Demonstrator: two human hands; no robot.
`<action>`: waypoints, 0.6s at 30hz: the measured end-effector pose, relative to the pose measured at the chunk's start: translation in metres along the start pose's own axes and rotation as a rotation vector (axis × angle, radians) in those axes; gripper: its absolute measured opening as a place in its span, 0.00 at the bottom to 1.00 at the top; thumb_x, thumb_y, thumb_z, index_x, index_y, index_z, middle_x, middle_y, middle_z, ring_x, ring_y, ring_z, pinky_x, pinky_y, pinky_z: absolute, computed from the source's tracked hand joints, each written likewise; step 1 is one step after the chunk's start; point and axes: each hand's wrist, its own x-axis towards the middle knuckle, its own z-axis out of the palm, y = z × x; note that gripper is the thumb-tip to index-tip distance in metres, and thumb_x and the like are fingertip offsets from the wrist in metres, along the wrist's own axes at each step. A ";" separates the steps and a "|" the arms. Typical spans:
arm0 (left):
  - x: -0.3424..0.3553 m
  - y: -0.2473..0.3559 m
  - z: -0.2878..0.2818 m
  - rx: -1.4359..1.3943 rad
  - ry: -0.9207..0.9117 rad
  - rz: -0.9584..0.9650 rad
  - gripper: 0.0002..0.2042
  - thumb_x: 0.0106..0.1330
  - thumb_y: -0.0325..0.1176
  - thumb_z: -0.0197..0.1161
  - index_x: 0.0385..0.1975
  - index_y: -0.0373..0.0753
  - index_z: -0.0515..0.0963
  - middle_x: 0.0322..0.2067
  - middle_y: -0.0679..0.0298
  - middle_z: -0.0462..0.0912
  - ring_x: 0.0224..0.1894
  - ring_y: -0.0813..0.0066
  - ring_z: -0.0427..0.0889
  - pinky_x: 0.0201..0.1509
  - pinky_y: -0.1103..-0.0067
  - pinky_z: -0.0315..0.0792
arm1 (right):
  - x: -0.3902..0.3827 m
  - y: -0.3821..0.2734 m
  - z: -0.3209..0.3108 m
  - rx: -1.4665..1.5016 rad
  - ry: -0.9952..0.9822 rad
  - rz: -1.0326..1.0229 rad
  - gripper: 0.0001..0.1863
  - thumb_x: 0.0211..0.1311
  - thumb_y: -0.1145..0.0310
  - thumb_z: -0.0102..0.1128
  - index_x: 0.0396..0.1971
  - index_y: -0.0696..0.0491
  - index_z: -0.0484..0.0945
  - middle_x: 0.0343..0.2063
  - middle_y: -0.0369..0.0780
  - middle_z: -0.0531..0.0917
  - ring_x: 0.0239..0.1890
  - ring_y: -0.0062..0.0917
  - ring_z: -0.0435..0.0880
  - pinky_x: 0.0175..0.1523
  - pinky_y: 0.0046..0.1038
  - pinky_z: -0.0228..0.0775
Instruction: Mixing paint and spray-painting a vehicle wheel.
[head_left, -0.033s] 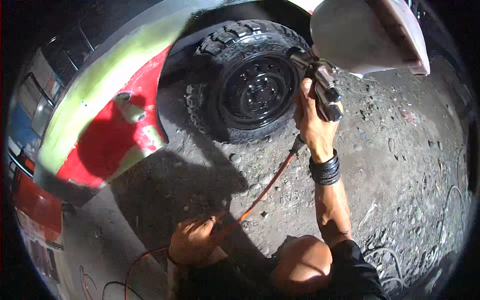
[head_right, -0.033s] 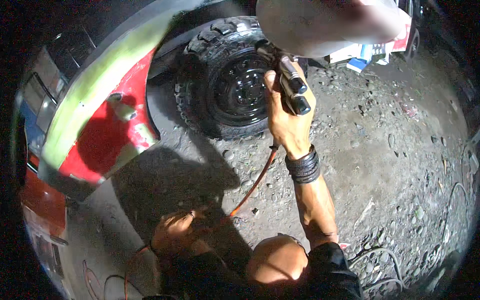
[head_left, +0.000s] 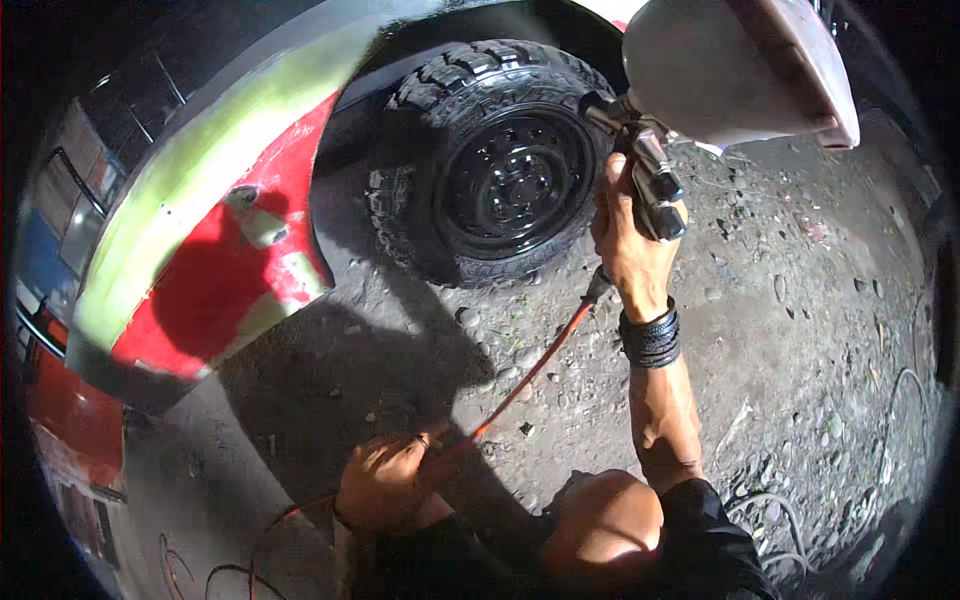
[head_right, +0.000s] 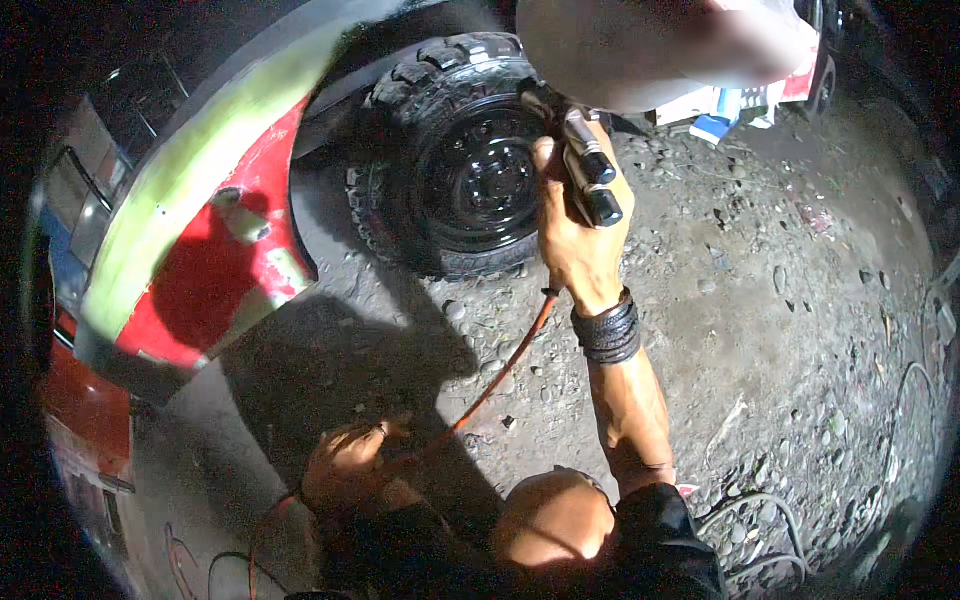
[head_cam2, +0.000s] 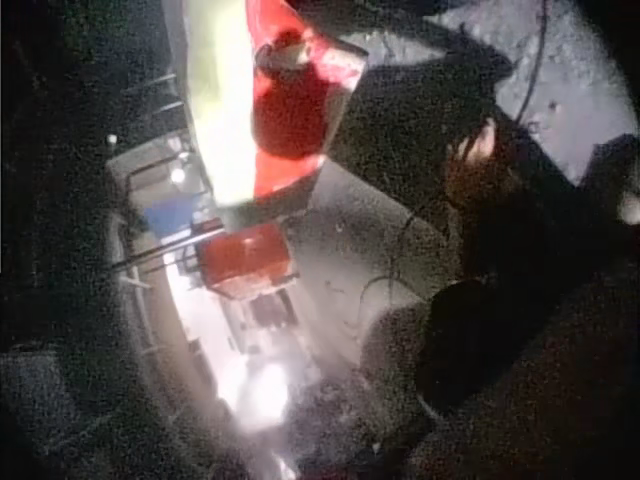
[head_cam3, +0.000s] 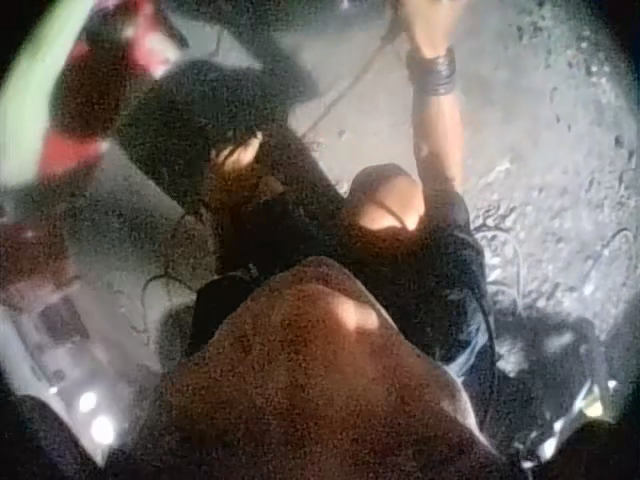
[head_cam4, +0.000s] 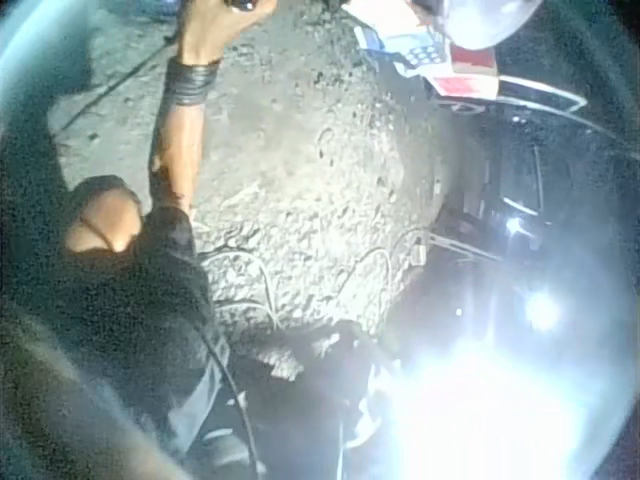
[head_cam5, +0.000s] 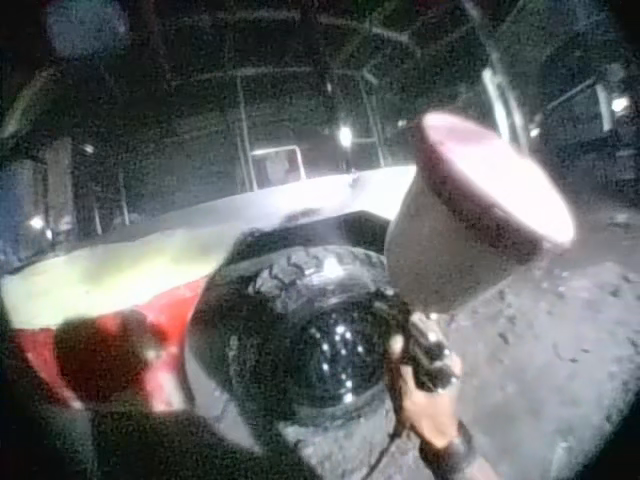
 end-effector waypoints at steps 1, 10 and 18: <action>-0.003 0.000 0.003 0.035 0.034 -0.088 0.24 0.71 0.54 0.62 0.48 0.37 0.84 0.37 0.56 0.89 0.42 0.58 0.89 0.49 0.66 0.81 | 0.004 0.001 -0.003 -0.078 0.013 -0.069 0.24 0.68 0.65 0.68 0.58 0.65 0.77 0.50 0.49 0.85 0.52 0.30 0.84 0.61 0.29 0.72; 0.012 0.004 -0.011 -0.076 -0.001 -0.028 0.25 0.71 0.54 0.62 0.46 0.34 0.83 0.34 0.58 0.89 0.36 0.60 0.90 0.41 0.67 0.82 | 0.027 0.036 -0.020 -0.161 0.163 -0.168 0.22 0.70 0.67 0.65 0.60 0.59 0.76 0.39 0.40 0.82 0.40 0.22 0.78 0.47 0.25 0.69; 0.007 -0.001 -0.007 -0.048 0.023 0.002 0.25 0.72 0.54 0.61 0.46 0.33 0.84 0.33 0.57 0.89 0.35 0.61 0.90 0.39 0.67 0.83 | 0.027 0.063 -0.035 -0.245 0.229 -0.161 0.20 0.74 0.64 0.62 0.62 0.53 0.77 0.26 0.29 0.78 0.27 0.13 0.72 0.34 0.20 0.67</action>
